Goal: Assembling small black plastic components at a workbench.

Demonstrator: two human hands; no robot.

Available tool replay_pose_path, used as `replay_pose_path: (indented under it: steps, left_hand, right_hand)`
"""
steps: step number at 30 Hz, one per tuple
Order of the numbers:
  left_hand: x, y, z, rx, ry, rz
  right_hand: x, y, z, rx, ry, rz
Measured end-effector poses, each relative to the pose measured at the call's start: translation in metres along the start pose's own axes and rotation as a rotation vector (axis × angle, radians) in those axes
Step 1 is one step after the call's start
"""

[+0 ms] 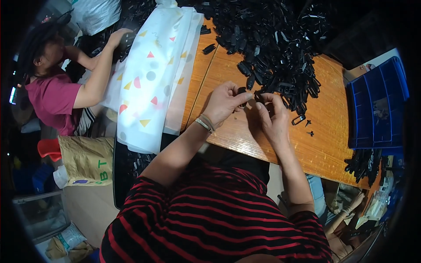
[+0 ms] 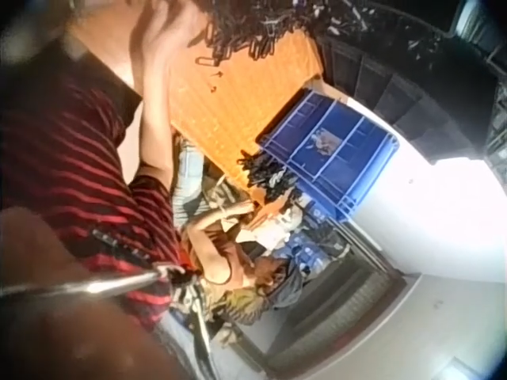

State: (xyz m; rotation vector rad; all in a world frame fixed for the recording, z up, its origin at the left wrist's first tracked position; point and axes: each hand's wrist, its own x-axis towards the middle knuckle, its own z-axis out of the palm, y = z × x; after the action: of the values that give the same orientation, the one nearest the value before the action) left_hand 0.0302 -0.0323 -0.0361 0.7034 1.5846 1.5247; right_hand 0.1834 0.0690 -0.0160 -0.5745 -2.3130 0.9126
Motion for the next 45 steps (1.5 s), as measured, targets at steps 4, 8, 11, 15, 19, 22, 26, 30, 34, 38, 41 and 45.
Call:
replay_pose_path:
  steps: [4, 8, 11, 15, 19, 22, 26, 30, 34, 38, 41, 45]
  left_hand:
    - [-0.010, 0.004, 0.005, -0.409, -0.113, -0.001]
    - [-0.021, 0.015, -0.001, -0.497, -0.052, 0.004]
    - [-0.021, 0.009, -0.010, -0.407, -0.103, 0.063]
    - [-0.024, 0.011, -0.009, -0.406, -0.113, 0.091]
    - [-0.024, 0.013, -0.005, -0.426, -0.105, 0.189]
    - [-0.021, 0.012, -0.005, -0.384, -0.127, 0.197]
    - [-0.020, 0.004, -0.009, -0.303, -0.110, 0.199]
    - [-0.024, 0.005, -0.008, -0.318, -0.111, 0.145]
    - [-0.021, 0.000, -0.004, -0.319, -0.092, 0.165]
    - [-0.023, -0.002, -0.005, -0.298, -0.125, 0.170]
    - [-0.025, -0.004, -0.004, -0.285, -0.132, 0.180]
    - [-0.031, -0.004, 0.004, -0.289, -0.103, 0.162]
  right_hand:
    - [-0.001, -0.006, 0.019, 0.196, 0.133, 0.014]
    - [0.002, -0.011, 0.023, 0.223, 0.174, -0.011]
    - [0.003, -0.016, 0.018, 0.191, 0.152, -0.014]
    - [0.000, -0.010, 0.019, 0.279, 0.174, 0.054]
    - [-0.001, -0.018, 0.017, 0.280, 0.124, 0.045]
    - [0.000, -0.018, 0.018, 0.260, 0.112, 0.026]
    - [0.000, -0.022, 0.019, 0.255, 0.112, 0.014]
    - [-0.004, -0.017, 0.020, 0.243, 0.131, -0.029]
    - [-0.006, -0.018, 0.020, 0.240, 0.128, -0.022]
    - [-0.007, -0.017, 0.022, 0.177, 0.158, -0.078]
    - [-0.009, -0.015, 0.022, 0.169, 0.150, -0.071]
    - [-0.007, -0.015, 0.026, 0.067, 0.188, -0.155]
